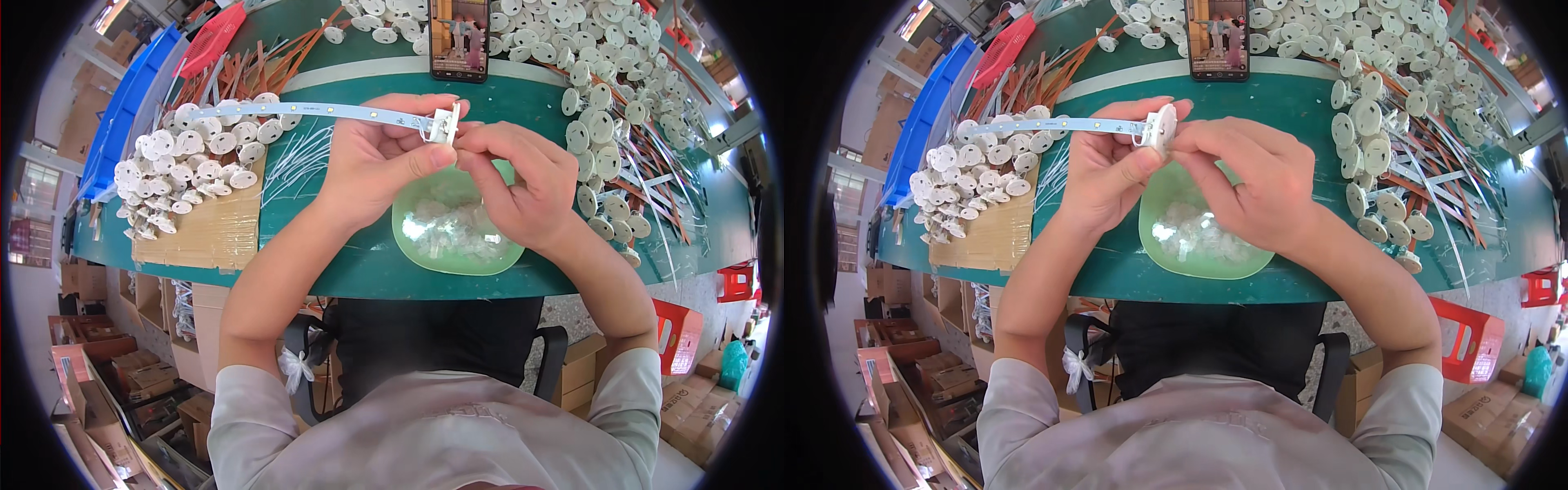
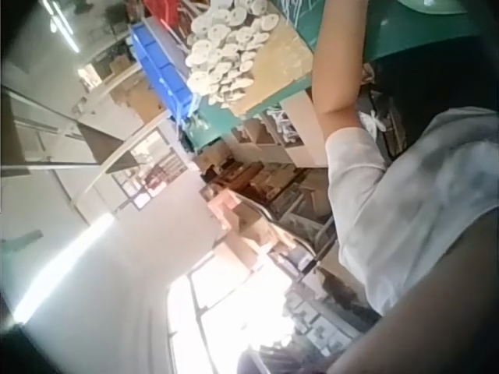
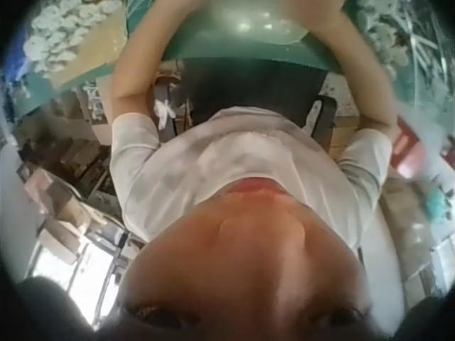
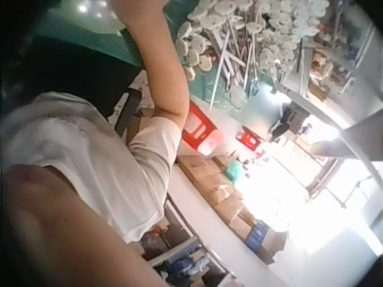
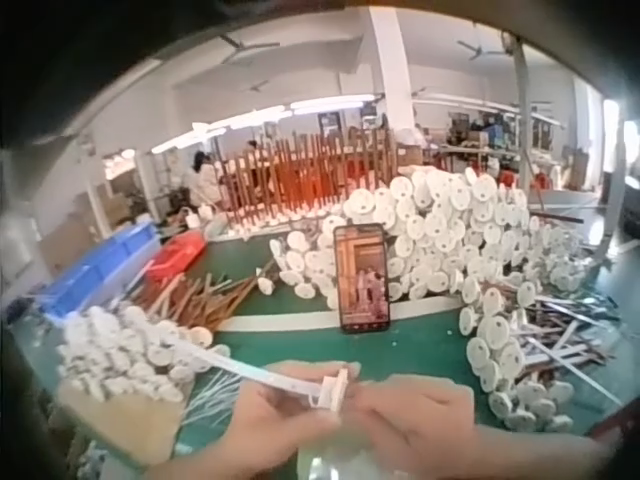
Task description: Manually attaching plastic diffusers or light covers to an LED strip at an assembly workbench.
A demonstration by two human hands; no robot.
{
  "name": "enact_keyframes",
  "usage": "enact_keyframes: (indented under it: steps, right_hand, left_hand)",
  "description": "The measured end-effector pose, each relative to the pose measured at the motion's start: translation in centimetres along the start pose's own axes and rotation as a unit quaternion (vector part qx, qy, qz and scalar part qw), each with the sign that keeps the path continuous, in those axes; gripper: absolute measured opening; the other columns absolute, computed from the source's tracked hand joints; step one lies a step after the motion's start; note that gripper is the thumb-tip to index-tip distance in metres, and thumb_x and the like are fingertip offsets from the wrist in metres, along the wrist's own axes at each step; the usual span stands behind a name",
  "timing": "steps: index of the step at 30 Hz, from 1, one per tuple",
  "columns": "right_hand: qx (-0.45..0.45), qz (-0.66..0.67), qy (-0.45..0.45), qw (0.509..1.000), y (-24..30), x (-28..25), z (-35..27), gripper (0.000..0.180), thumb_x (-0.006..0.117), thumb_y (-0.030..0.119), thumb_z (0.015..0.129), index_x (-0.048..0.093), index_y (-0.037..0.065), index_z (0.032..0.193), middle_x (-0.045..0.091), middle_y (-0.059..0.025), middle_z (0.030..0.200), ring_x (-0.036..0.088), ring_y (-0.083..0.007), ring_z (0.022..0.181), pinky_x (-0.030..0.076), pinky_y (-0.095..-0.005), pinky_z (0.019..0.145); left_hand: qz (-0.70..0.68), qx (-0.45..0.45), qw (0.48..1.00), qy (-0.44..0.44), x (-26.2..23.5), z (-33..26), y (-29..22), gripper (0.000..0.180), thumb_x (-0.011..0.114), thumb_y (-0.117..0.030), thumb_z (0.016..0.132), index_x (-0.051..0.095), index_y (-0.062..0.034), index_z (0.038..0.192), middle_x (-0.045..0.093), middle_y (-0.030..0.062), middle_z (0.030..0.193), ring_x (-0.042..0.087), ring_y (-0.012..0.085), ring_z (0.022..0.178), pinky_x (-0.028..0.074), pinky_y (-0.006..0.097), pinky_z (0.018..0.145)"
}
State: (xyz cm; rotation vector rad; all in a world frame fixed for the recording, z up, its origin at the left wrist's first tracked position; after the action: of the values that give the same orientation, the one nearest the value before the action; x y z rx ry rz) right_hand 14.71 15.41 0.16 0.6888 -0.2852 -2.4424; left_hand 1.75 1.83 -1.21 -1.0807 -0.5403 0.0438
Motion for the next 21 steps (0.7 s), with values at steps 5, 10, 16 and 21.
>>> enact_keyframes:
  steps: [5,10,16,21]
  right_hand:
    - [-0.01,-0.003,0.01,1.0,0.1,-0.4,0.1,0.017,0.07,-0.01,0.08,0.065,-0.002,0.094,0.072,-0.0131,0.085,0.07,-0.0246,0.072,0.055,-0.0301,0.065]
    - [-0.009,-0.04,0.03,0.999,0.1,-0.5,0.0,0.018,0.072,-0.008,0.079,0.067,-0.001,0.095,0.071,-0.0124,0.084,0.07,-0.0228,0.069,0.055,-0.0294,0.063]
    - [0.036,-0.018,0.013,0.999,-1.8,-0.2,-0.3,0.018,0.075,-0.003,0.078,0.07,0.001,0.095,0.071,-0.011,0.084,0.069,-0.0206,0.067,0.053,-0.0284,0.06]
    - [-0.075,-0.057,0.032,0.995,-2.4,-0.4,0.0,0.015,0.076,-0.002,0.078,0.069,0.001,0.091,0.07,-0.0101,0.083,0.068,-0.0229,0.069,0.054,-0.0307,0.06]
  left_hand:
    - [0.022,-0.02,0.999,0.017,-0.2,-0.2,0.2,0.051,0.075,-0.001,0.086,0.056,0.0022,0.133,0.061,0.0236,0.133,0.06,0.0264,0.126,0.05,0.038,0.107]
    - [0.066,0.013,0.997,0.033,0.1,-0.3,0.2,0.048,0.074,-0.001,0.087,0.057,0.0027,0.131,0.063,0.0219,0.131,0.063,0.0242,0.122,0.052,0.035,0.103]
    - [0.256,-0.024,0.966,-0.04,-0.1,1.8,-2.8,0.079,0.08,-0.003,0.082,0.037,0.0034,0.149,0.07,0.0145,0.114,0.068,0.019,0.107,0.055,0.035,0.095]
    - [0.558,-0.03,0.816,-0.147,-7.1,3.2,-14.1,0.08,0.078,-0.031,0.085,0.04,0.0033,0.147,0.073,0.015,0.104,0.071,0.0183,0.094,0.054,0.032,0.083]
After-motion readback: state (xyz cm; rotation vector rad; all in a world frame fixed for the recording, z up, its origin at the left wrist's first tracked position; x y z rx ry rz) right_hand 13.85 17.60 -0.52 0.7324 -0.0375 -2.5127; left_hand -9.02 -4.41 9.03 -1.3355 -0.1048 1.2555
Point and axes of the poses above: each hand's wrist, its own z-axis towards the middle knuckle, its own x-axis out of the palm, y = z × x, the point moved 1 cm from there along z, towards the middle knuckle
